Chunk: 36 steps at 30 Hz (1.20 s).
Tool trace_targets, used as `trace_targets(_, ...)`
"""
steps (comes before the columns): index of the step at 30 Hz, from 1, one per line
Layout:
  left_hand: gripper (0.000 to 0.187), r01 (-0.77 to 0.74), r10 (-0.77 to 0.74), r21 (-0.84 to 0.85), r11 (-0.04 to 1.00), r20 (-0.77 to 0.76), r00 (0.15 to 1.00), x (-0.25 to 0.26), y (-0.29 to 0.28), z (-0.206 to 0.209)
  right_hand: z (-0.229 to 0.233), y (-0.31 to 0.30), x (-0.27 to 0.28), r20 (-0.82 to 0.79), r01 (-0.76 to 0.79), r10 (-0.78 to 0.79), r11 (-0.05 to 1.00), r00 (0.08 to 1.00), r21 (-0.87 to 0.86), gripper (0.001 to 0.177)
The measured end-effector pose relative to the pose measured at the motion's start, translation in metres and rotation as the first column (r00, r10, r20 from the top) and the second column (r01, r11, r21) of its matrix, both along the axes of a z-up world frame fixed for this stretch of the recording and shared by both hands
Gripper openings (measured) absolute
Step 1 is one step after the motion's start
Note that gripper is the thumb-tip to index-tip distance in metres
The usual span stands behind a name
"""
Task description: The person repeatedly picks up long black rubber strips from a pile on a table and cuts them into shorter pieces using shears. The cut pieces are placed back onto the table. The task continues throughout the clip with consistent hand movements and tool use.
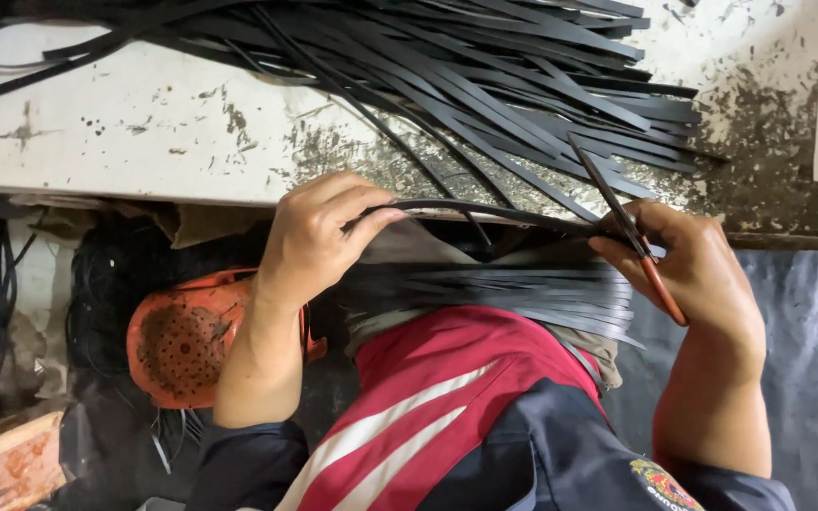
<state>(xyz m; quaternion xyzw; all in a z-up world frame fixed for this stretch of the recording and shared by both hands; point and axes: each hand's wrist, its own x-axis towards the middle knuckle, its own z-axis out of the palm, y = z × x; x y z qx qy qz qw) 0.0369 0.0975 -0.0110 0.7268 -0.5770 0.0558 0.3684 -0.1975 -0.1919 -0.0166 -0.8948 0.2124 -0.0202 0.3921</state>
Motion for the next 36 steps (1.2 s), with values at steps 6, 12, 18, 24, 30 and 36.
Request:
trace_targets(6,0.022,-0.046,0.046,0.001,0.999,0.013,0.999,0.002,0.01,-0.002,0.001,0.002,-0.003,0.002,0.029,-0.029,0.995,1.0,0.094,0.014)
trace_targets(12,0.035,-0.088,0.069,0.15,0.985,0.123,0.99,-0.021,-0.002,-0.004,-0.009,0.014,0.002,0.103,-0.086,0.072,0.986,0.992,0.139,0.015)
trace_targets(18,0.021,0.147,-0.144,0.109,0.983,-0.038,0.989,-0.069,-0.036,-0.046,0.028,0.064,0.036,0.23,-0.271,0.252,0.961,0.94,0.054,0.028)
trace_targets(24,0.01,0.101,-0.028,0.249,0.963,-0.28,0.96,-0.036,0.039,-0.008,-0.002,0.05,-0.001,0.074,-0.242,0.241,0.97,0.968,0.002,0.03)
trace_targets(30,0.016,0.209,-0.128,0.166,0.964,-0.4,0.908,-0.085,-0.003,-0.037,-0.017,0.08,0.005,0.131,-0.36,0.367,0.93,0.921,-0.073,0.026)
trace_targets(36,0.01,0.039,0.091,0.333,0.942,-0.365,0.927,-0.055,0.079,-0.054,-0.036,0.04,-0.061,-0.186,-0.28,0.258,0.954,0.948,-0.103,0.031)
